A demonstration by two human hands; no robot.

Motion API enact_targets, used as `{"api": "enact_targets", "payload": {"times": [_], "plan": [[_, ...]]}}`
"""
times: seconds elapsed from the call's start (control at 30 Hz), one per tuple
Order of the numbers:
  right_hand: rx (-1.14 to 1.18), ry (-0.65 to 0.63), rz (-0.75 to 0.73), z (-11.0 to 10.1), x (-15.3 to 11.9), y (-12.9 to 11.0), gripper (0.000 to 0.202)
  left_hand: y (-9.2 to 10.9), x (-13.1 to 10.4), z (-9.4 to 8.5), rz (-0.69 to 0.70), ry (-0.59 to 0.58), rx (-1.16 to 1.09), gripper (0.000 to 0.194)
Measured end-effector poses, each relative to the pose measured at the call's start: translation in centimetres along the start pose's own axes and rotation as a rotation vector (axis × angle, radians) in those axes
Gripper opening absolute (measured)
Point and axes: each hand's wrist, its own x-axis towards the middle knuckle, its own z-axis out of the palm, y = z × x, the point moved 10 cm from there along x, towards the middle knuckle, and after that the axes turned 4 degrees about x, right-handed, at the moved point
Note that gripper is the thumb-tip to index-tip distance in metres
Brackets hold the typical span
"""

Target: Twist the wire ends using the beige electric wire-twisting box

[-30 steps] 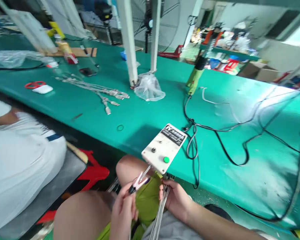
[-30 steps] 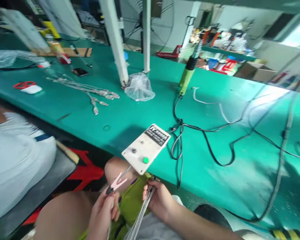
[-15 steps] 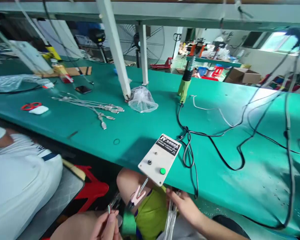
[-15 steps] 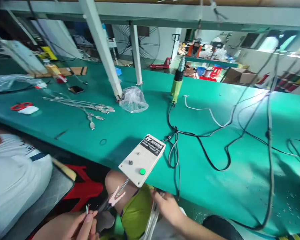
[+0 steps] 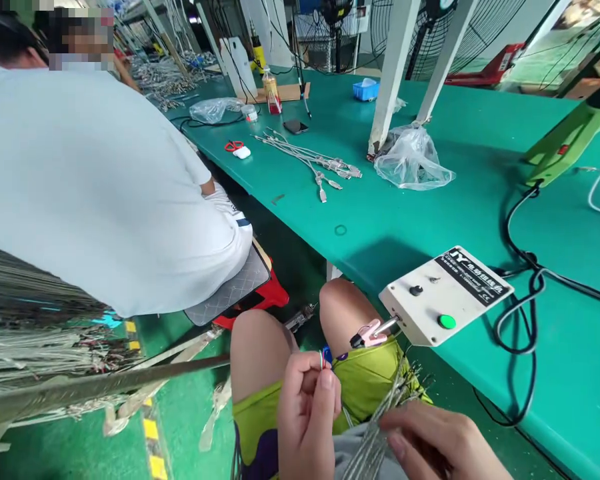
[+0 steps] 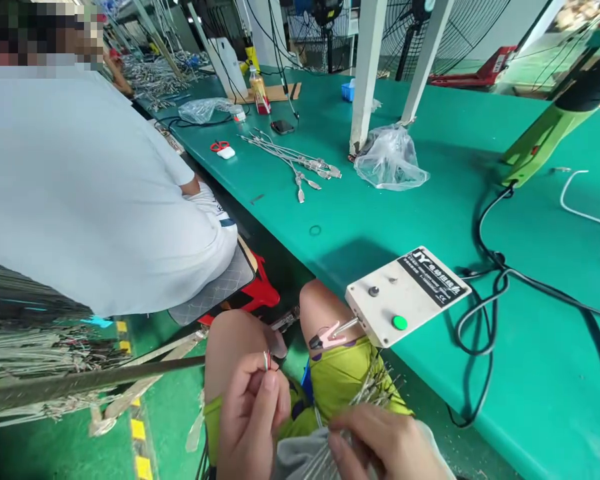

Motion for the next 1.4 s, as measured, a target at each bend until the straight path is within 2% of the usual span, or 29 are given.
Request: {"api": "enact_targets", "payload": {"times": [0.07, 0.13, 0.3, 0.47, 0.53, 0.6, 0.67, 0.73, 0.8, 0.93, 1.03, 1.2, 1.4], "plan": [[0.102, 0.136, -0.047, -1.2, 1.6, -2.0, 0.028, 0.1, -0.7, 0.3, 0.018, 0.003, -0.026, 0.06], [0.235, 0.216, -0.015, -1.9, 3.0, -2.7, 0.03, 0.3, -1.3, 0.7, 0.046, -0.01, -0.031, 0.057], [0.683, 0.174, 0.119, -0.4, 4.9, -2.6, 0.029, 0.0, -2.1, 2.0, 0.06, -0.048, -0.018, 0.055], [0.959, 0.133, 0.126, 0.3, 4.7, -2.1, 0.026, -0.1, -2.5, 2.8, 0.124, -0.121, -0.017, 0.049], [1.089, 0.093, 0.161, 0.7, 4.6, -1.5, 0.026, -0.2, -2.2, 3.3, 0.143, -0.215, -0.025, 0.042], [1.19, 0.07, 0.206, 1.2, 4.4, -0.9, 0.027, -0.6, -2.1, 4.5, 0.132, -0.401, -0.057, 0.037], [1.208, 0.064, 0.249, 1.3, 4.4, -0.1, 0.031, -0.7, -2.2, 5.7, 0.152, -0.581, -0.064, 0.034], [1.136, 0.067, 0.279, 1.2, 4.4, 0.6, 0.036, -0.3, -2.2, 6.0, 0.224, -0.647, -0.016, 0.033], [1.03, 0.085, 0.269, 0.6, 4.5, 1.0, 0.041, 0.2, -2.0, 5.4, 0.283, -0.549, 0.047, 0.032], [0.827, 0.157, 0.204, -0.8, 4.2, 1.2, 0.042, 1.0, -2.6, 3.2, 0.34, -0.198, 0.083, 0.031], [0.768, 0.188, 0.174, -0.7, 3.6, 0.8, 0.039, 1.3, -3.4, 2.6, 0.387, -0.058, 0.098, 0.028], [0.807, 0.239, 0.178, 0.3, 3.3, 0.4, 0.032, 0.5, -3.6, 1.9, 0.438, 0.033, 0.222, 0.028], [0.889, 0.256, 0.205, 1.0, 3.9, 0.2, 0.028, -0.1, -3.8, 1.8, 0.456, 0.046, 0.283, 0.031]]}}
